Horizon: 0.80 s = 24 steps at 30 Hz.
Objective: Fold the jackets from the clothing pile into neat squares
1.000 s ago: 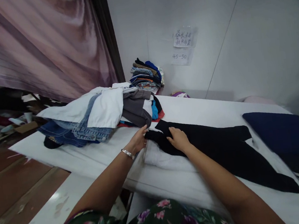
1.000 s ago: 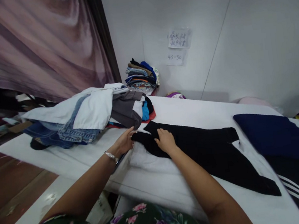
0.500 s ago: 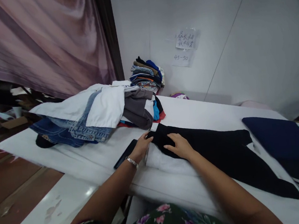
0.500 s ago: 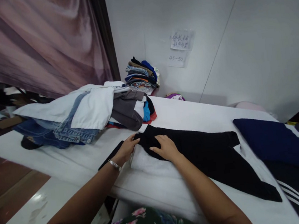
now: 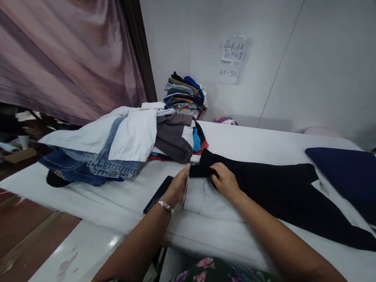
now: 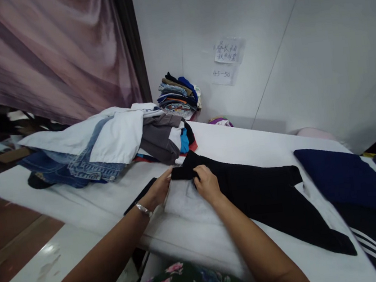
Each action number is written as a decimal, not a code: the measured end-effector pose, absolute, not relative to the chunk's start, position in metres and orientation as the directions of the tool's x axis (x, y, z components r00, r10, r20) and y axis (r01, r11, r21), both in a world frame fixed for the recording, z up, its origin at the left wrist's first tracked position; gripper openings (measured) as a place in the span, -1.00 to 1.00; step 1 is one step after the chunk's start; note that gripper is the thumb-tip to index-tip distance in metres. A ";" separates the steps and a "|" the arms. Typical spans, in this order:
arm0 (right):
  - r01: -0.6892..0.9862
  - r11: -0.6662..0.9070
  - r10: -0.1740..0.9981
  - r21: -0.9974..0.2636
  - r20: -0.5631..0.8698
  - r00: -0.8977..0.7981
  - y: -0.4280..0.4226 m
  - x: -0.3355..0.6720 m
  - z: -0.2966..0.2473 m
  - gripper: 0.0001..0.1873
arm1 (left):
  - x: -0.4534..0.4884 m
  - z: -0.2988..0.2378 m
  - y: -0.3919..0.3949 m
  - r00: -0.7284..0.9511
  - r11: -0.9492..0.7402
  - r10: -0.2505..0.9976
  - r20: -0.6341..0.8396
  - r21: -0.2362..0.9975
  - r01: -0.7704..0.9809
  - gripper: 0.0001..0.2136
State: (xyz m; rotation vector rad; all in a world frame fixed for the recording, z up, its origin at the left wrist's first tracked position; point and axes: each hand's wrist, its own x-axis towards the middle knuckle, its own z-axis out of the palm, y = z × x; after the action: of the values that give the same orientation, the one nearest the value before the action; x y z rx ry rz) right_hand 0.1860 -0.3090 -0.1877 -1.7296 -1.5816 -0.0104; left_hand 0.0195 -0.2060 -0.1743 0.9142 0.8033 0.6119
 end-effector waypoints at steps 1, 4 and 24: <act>0.872 0.067 0.885 -0.484 0.433 0.172 -0.311 0.184 -0.188 -0.63 | 0.019 -0.172 -0.204 0.597 0.538 0.710 -0.373 0.834 -0.119 -0.52; 0.901 0.053 0.962 -0.431 0.265 0.070 -0.314 0.179 -0.189 -0.59 | 0.022 -0.169 -0.197 0.633 0.629 0.628 -0.453 0.775 -0.070 -0.60; 0.902 -0.002 0.935 -0.432 0.319 0.154 -0.350 0.195 -0.145 -0.50 | 0.062 -0.179 -0.167 0.517 0.187 0.810 -0.276 0.958 0.217 -0.61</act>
State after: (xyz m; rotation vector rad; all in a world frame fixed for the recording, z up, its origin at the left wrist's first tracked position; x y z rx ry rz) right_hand 0.1955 -0.3498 -0.1451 -1.8980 -1.7439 0.0803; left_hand 0.0623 -0.1671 -0.1791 1.3549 0.9880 0.5310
